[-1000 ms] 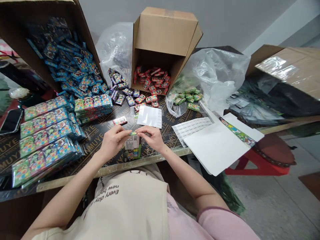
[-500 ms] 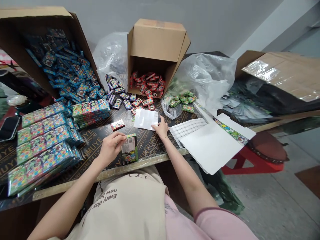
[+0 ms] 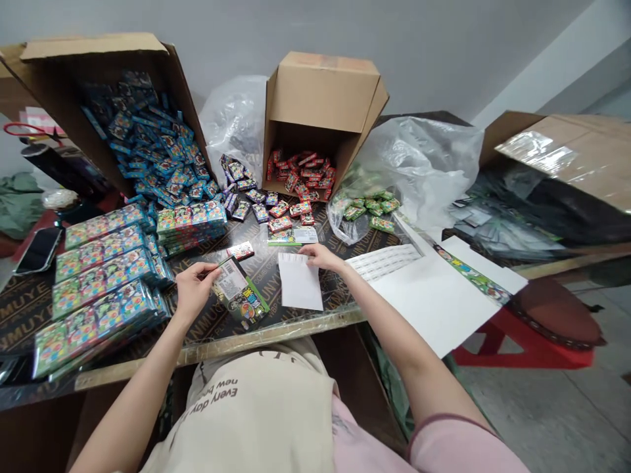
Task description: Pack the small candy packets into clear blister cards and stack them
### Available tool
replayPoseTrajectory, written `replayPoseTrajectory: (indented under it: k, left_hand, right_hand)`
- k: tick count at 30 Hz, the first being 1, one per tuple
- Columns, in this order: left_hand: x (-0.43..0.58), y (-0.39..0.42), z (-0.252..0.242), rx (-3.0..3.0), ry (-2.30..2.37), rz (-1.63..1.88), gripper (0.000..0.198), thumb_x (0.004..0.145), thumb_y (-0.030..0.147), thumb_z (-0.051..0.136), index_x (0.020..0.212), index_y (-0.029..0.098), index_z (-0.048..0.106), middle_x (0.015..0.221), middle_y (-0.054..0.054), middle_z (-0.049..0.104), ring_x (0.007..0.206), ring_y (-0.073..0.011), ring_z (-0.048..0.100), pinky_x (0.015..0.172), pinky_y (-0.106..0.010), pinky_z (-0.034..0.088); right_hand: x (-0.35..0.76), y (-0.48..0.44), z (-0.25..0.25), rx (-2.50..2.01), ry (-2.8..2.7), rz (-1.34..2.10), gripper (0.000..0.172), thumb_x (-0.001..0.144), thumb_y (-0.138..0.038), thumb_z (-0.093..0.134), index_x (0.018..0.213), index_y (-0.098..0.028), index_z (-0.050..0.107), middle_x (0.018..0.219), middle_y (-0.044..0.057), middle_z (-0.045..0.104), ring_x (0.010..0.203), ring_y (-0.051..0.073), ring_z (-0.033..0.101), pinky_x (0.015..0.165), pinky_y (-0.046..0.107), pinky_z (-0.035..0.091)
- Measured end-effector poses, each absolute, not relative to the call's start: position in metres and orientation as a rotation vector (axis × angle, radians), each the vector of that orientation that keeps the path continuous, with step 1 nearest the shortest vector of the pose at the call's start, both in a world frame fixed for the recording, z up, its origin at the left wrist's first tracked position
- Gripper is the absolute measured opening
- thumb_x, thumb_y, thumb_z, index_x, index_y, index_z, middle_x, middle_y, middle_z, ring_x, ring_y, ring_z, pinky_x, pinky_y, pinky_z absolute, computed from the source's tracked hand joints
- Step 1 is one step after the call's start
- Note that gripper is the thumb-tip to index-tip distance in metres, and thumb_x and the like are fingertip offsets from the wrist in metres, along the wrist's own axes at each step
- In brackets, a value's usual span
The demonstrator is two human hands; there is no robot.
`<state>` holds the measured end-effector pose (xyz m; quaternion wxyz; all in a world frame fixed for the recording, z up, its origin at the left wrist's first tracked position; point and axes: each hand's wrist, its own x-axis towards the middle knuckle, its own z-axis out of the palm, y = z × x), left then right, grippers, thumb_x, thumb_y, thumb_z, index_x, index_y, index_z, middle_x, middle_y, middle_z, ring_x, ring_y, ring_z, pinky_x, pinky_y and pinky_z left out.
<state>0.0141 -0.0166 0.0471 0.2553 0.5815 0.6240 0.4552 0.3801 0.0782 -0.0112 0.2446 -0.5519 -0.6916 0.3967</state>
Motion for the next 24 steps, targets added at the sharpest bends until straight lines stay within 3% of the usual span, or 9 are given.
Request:
replayPoseTrajectory:
  k: [2,4,6,10,14,19,24]
  left_hand:
    - [0.014,-0.018,0.046,1.566,1.695,1.232,0.022,0.072,0.036,0.066,0.08,0.016,0.071,0.079,-0.005,0.072,0.073,-0.0186,0.066,0.068,-0.029,0.051]
    - [0.013,-0.019,0.045,1.572,1.7,1.23,0.022,0.072,0.036,0.065,0.08,0.016,0.071,0.078,-0.005,0.072,0.073,-0.0185,0.066,0.068,-0.029,0.051]
    - [0.013,-0.02,0.045,1.599,1.702,1.231,0.021,0.074,0.036,0.065,0.08,0.017,0.071,0.078,-0.005,0.071,0.073,-0.0182,0.065,0.067,-0.029,0.05]
    - [0.016,-0.023,0.049,1.703,1.691,1.243,0.018,0.077,0.034,0.063,0.079,0.018,0.071,0.079,-0.004,0.071,0.073,-0.0181,0.065,0.067,-0.028,0.05]
    - [0.015,-0.027,0.051,1.756,1.674,1.253,0.016,0.08,0.032,0.062,0.08,0.018,0.07,0.08,-0.004,0.071,0.076,-0.018,0.065,0.069,-0.029,0.05]
    - [0.011,-0.028,0.048,1.779,1.673,1.251,0.015,0.082,0.031,0.062,0.081,0.018,0.069,0.082,-0.004,0.071,0.077,-0.0177,0.064,0.071,-0.029,0.049]
    - [0.014,-0.025,0.048,1.798,1.656,1.251,0.016,0.082,0.031,0.061,0.082,0.018,0.069,0.083,-0.004,0.07,0.078,-0.0177,0.064,0.071,-0.029,0.05]
  right_hand:
    - [0.365,0.088,-0.012,-1.541,-1.92,0.973,0.045,0.053,-0.018,0.072,0.098,-0.015,0.07,0.095,0.008,0.067,0.095,0.027,0.057,0.087,0.04,0.042]
    - [0.348,0.104,-0.011,-1.597,-1.947,0.787,0.059,0.061,-0.028,0.073,0.119,-0.019,0.061,0.122,0.012,0.059,0.116,0.031,0.046,0.097,0.045,0.034]
    - [0.329,0.123,-0.01,-1.705,-1.951,0.574,0.07,0.069,-0.042,0.07,0.132,-0.02,0.05,0.133,0.014,0.051,0.123,0.033,0.041,0.1,0.048,0.031]
    - [0.289,0.153,-0.016,-1.98,-1.844,0.324,0.078,0.074,-0.057,0.062,0.138,-0.018,0.041,0.131,0.02,0.05,0.119,0.037,0.042,0.096,0.05,0.031]
    - [0.271,0.158,-0.016,-2.029,-1.825,0.242,0.068,0.079,-0.045,0.056,0.138,-0.016,0.04,0.123,0.019,0.054,0.114,0.035,0.045,0.095,0.045,0.031]
    - [0.287,0.116,0.001,-1.809,-1.872,0.141,0.067,0.079,-0.041,0.053,0.139,-0.014,0.038,0.14,0.018,0.043,0.125,0.033,0.039,0.1,0.043,0.029]
    - [0.295,0.041,-0.012,-1.607,-2.386,0.39,0.067,0.075,-0.041,0.06,0.137,-0.019,0.046,0.145,0.017,0.039,0.134,0.037,0.032,0.107,0.053,0.019]
